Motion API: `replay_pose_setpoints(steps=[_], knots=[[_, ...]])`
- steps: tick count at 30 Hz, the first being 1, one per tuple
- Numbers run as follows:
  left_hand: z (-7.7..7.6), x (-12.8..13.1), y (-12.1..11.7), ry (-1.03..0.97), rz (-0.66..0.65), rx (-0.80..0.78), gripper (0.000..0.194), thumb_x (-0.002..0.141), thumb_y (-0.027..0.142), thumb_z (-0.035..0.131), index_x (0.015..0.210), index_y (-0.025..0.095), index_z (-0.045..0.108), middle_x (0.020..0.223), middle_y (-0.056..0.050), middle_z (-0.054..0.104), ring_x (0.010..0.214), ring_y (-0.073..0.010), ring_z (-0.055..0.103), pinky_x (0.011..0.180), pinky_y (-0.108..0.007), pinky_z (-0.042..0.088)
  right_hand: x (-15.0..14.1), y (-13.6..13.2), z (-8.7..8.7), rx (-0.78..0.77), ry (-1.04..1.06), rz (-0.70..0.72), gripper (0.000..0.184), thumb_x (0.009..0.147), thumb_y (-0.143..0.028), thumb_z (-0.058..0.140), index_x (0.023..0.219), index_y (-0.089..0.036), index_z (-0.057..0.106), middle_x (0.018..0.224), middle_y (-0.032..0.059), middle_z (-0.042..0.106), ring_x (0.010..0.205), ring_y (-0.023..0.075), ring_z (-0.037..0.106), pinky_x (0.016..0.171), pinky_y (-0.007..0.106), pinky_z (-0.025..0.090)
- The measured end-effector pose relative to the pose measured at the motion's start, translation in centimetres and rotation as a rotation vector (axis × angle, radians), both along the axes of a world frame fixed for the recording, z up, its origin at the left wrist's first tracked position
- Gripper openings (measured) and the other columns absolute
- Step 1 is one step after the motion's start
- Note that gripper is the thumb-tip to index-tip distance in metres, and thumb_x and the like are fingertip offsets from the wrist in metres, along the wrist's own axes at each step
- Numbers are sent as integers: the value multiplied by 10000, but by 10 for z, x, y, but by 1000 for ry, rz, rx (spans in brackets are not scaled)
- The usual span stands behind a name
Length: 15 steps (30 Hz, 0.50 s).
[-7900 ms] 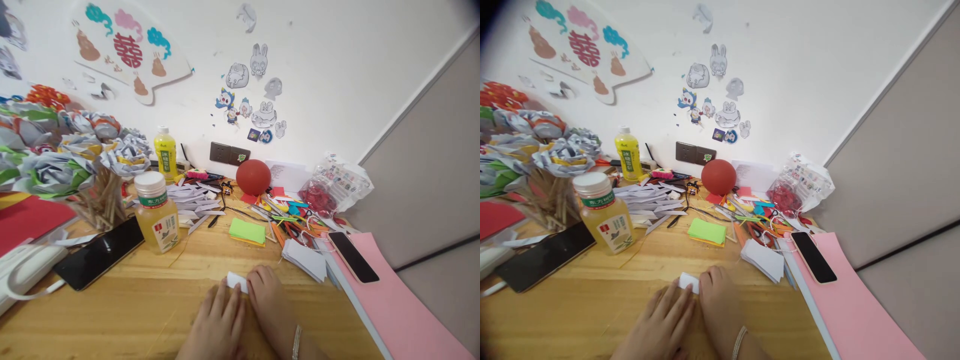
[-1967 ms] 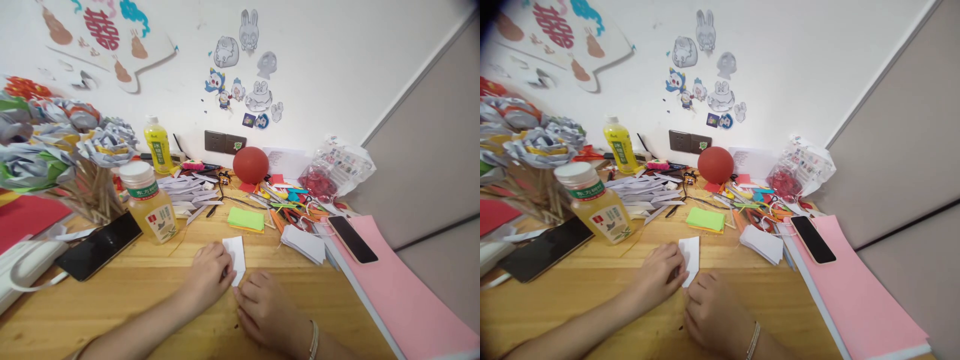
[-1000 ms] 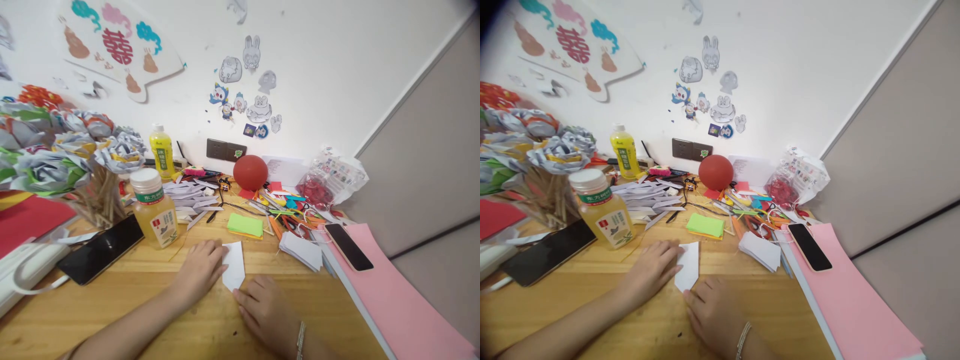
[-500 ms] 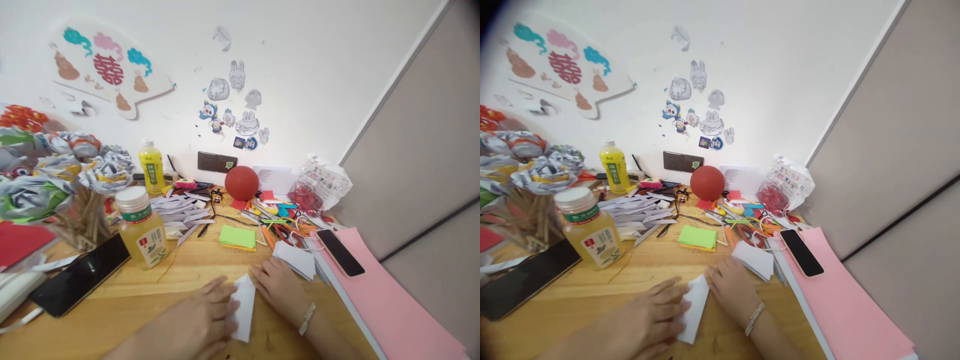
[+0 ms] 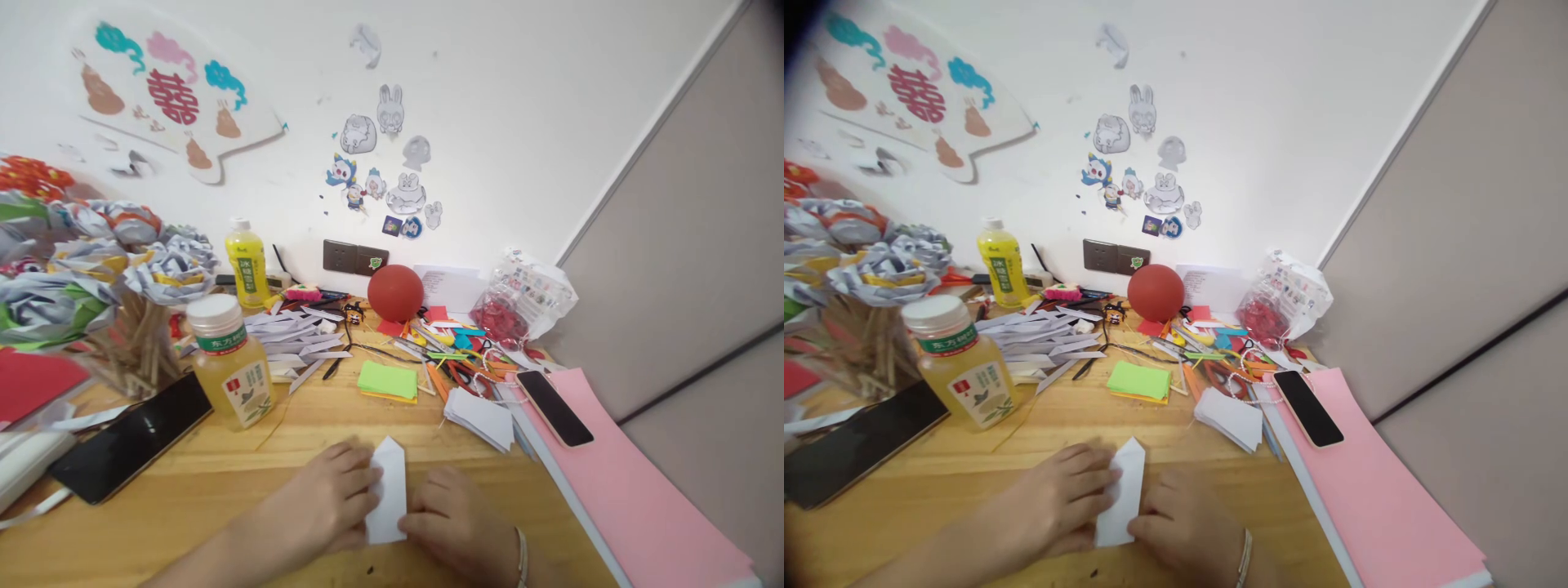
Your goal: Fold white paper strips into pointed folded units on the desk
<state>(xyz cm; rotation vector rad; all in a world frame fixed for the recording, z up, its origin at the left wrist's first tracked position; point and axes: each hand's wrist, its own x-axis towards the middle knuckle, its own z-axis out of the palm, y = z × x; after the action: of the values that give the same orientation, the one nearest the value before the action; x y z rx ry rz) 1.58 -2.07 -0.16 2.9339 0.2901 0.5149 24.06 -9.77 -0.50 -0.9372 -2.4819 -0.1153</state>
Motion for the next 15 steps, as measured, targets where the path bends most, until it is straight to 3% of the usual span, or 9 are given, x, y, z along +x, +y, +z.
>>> replay_pose_setpoints(steps=[5,9,12,15], knots=[[-5,-3,7,-3,17,46,448,761,528,638,1069,204,598,1148,-111,643,1083,-310,557,965,-464,381,-4,15,-7,64,28,-40,216,939,-183,425,791,-206,580,666,3,596,627,145,484,577,285,346],[-4,-2,10,-74,25,22,214,919,314,487,1077,223,599,1034,-74,681,1011,-229,589,927,-383,426,-5,25,-8,-75,198,-72,181,924,-206,450,808,-200,589,741,24,631,708,155,510,657,293,398],[-2,-3,8,-111,31,-54,274,971,229,348,1053,230,610,927,-52,685,895,-174,606,840,-302,468,-4,27,-10,-166,313,-84,171,921,-221,463,818,-196,597,759,28,637,730,155,526,690,296,422],[0,-3,5,-126,29,-85,313,982,226,302,1045,231,608,900,-51,672,858,-174,599,798,-294,476,-2,25,-11,-223,376,-88,201,933,-253,451,820,-196,607,768,33,642,745,158,543,701,303,434]])
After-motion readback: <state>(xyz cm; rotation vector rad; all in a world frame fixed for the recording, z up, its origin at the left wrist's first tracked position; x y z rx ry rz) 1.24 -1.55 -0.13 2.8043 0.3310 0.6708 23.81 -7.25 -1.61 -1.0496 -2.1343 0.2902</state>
